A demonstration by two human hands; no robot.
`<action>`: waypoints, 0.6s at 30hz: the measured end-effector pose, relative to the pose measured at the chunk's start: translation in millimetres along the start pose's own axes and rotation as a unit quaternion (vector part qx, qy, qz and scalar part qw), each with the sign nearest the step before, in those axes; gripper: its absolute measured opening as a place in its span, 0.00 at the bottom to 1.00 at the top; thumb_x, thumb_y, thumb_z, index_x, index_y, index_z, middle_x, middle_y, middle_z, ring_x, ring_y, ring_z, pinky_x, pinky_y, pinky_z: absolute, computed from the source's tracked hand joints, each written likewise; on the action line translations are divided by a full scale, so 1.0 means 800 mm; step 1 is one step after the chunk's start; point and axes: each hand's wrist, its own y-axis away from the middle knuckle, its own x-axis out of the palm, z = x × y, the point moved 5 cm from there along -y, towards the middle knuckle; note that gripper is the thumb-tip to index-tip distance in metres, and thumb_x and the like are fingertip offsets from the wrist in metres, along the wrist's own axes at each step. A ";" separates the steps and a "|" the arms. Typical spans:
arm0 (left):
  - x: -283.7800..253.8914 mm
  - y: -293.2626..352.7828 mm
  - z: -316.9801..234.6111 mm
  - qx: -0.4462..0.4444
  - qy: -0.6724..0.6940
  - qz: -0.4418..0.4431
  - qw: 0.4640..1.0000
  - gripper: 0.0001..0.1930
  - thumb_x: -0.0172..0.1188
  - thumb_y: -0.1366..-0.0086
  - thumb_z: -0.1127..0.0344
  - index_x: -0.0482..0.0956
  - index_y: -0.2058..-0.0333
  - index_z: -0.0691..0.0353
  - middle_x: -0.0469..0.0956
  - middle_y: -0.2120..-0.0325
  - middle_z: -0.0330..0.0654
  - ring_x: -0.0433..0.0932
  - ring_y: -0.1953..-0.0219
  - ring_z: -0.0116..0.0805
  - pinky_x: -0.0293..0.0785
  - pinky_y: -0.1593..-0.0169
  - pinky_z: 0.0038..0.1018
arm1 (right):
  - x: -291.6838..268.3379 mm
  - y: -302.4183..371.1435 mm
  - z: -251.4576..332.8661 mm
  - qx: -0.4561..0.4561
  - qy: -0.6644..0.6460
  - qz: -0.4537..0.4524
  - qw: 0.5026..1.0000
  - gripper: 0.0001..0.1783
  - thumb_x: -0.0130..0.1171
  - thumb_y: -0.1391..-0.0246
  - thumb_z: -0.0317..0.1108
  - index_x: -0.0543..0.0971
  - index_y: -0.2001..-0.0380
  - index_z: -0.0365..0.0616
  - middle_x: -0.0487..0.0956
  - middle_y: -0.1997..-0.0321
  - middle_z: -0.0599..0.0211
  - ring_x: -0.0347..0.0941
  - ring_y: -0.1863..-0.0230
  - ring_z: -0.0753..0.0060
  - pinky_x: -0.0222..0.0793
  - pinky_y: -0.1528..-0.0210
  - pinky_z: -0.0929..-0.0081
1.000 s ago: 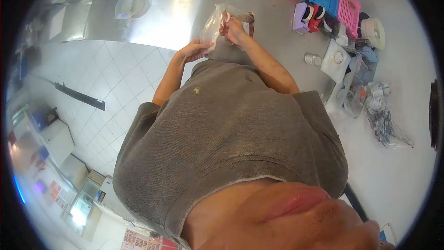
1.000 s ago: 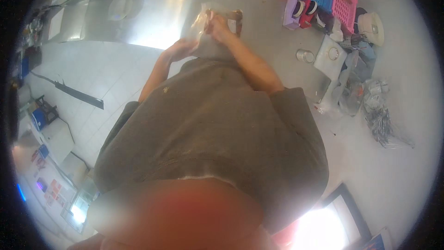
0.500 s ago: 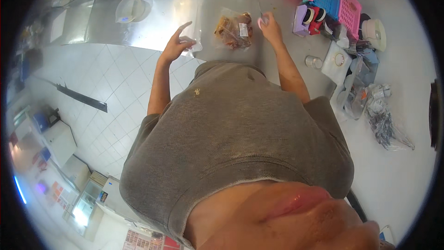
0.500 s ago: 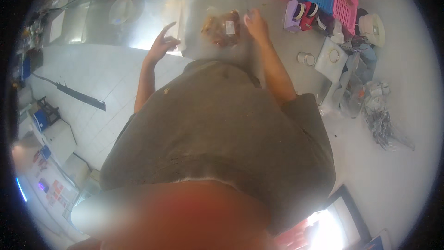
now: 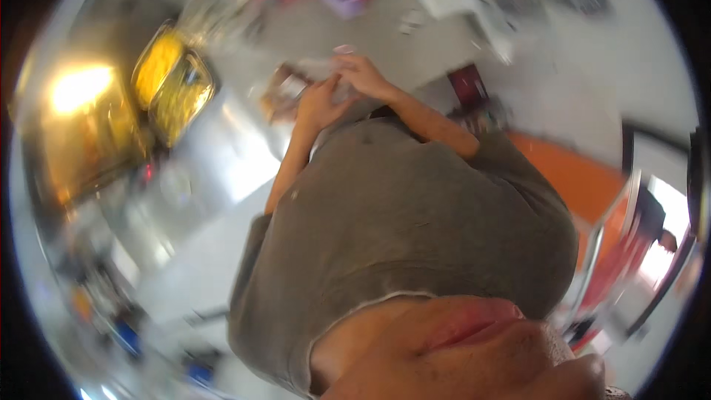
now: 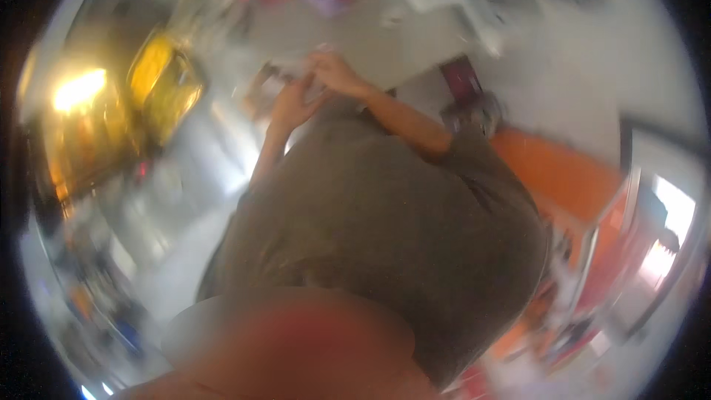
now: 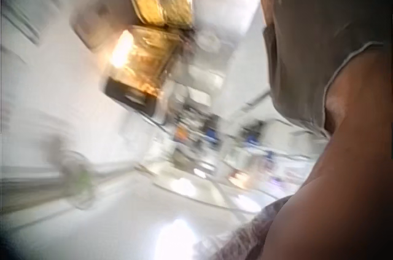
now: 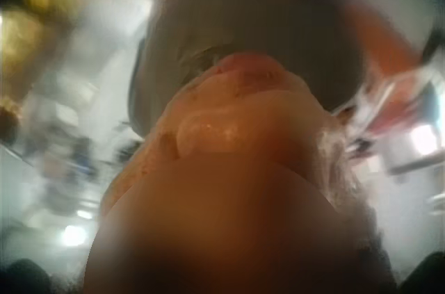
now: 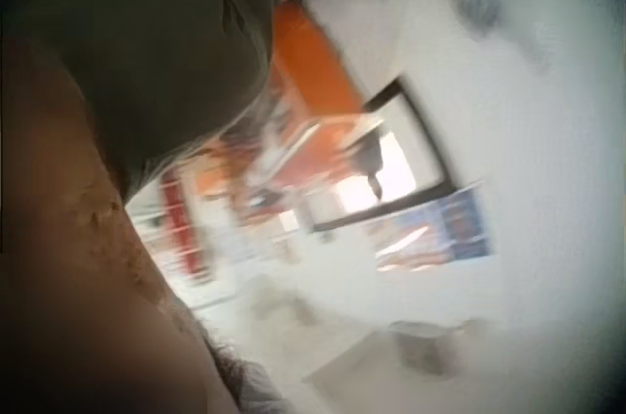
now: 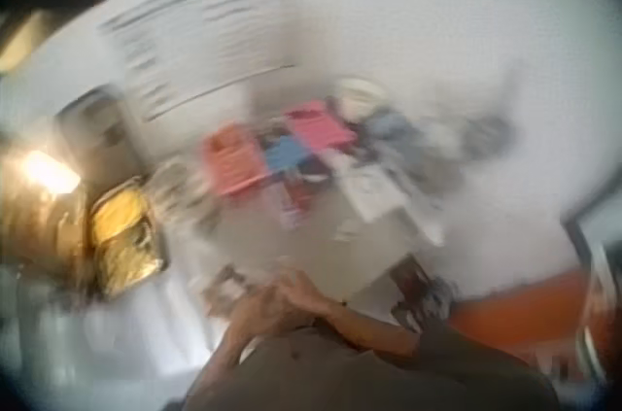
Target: The person handles printed receipts and places them into a plastic bag. They then retrieve a red food container, scoop food items from a heated display case into it, and seal the container. Finally, they place the sealed container into a plastic bag and attach a receipt.
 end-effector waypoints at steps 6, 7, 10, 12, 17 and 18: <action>0.052 -0.038 -0.001 -0.013 0.138 0.040 0.990 0.25 0.63 0.37 0.57 0.73 0.44 0.61 0.83 0.60 0.45 0.81 0.58 0.35 0.73 0.61 0.27 | -0.226 0.193 -0.112 0.204 -0.046 -0.403 0.891 0.28 0.59 0.48 0.35 0.66 0.44 0.43 0.75 0.53 0.61 0.76 0.62 0.66 0.74 0.67 0.66; 0.062 -0.044 -0.004 -0.019 0.121 0.062 0.991 0.23 0.62 0.36 0.58 0.74 0.45 0.60 0.83 0.60 0.44 0.81 0.59 0.35 0.73 0.61 0.26 | -0.263 0.254 -0.155 0.204 -0.054 -0.510 0.834 0.30 0.61 0.50 0.34 0.65 0.44 0.45 0.74 0.52 0.60 0.76 0.62 0.64 0.74 0.68 0.64; 0.083 -0.052 0.005 -0.034 0.088 0.090 0.991 0.20 0.62 0.35 0.60 0.75 0.47 0.59 0.83 0.62 0.42 0.82 0.60 0.32 0.73 0.63 0.25 | -0.345 0.421 -0.257 0.339 0.051 -0.652 0.676 0.29 0.62 0.52 0.40 0.69 0.48 0.40 0.77 0.52 0.44 0.74 0.48 0.45 0.68 0.45 0.58; 0.091 -0.069 -0.001 -0.043 0.119 0.117 0.985 0.18 0.61 0.35 0.62 0.76 0.47 0.58 0.83 0.64 0.40 0.82 0.63 0.29 0.74 0.65 0.23 | -0.389 0.555 -0.366 0.432 0.059 -0.645 0.628 0.36 0.68 0.59 0.38 0.71 0.45 0.36 0.78 0.52 0.51 0.78 0.60 0.51 0.72 0.56 0.62; 0.103 -0.094 -0.019 -0.071 0.056 0.093 0.992 0.17 0.62 0.35 0.64 0.77 0.50 0.63 0.83 0.63 0.42 0.81 0.61 0.29 0.75 0.62 0.24 | -0.468 0.679 -0.439 0.510 0.006 -0.661 0.550 0.36 0.67 0.55 0.45 0.73 0.45 0.34 0.74 0.44 0.44 0.72 0.45 0.49 0.65 0.43 0.57; 0.107 -0.098 -0.018 -0.076 0.025 0.082 0.993 0.17 0.62 0.35 0.63 0.77 0.50 0.63 0.83 0.62 0.43 0.80 0.59 0.31 0.75 0.60 0.27 | -0.472 0.694 -0.450 0.521 0.008 -0.662 0.538 0.36 0.66 0.54 0.46 0.73 0.45 0.35 0.74 0.43 0.44 0.71 0.44 0.48 0.65 0.42 0.56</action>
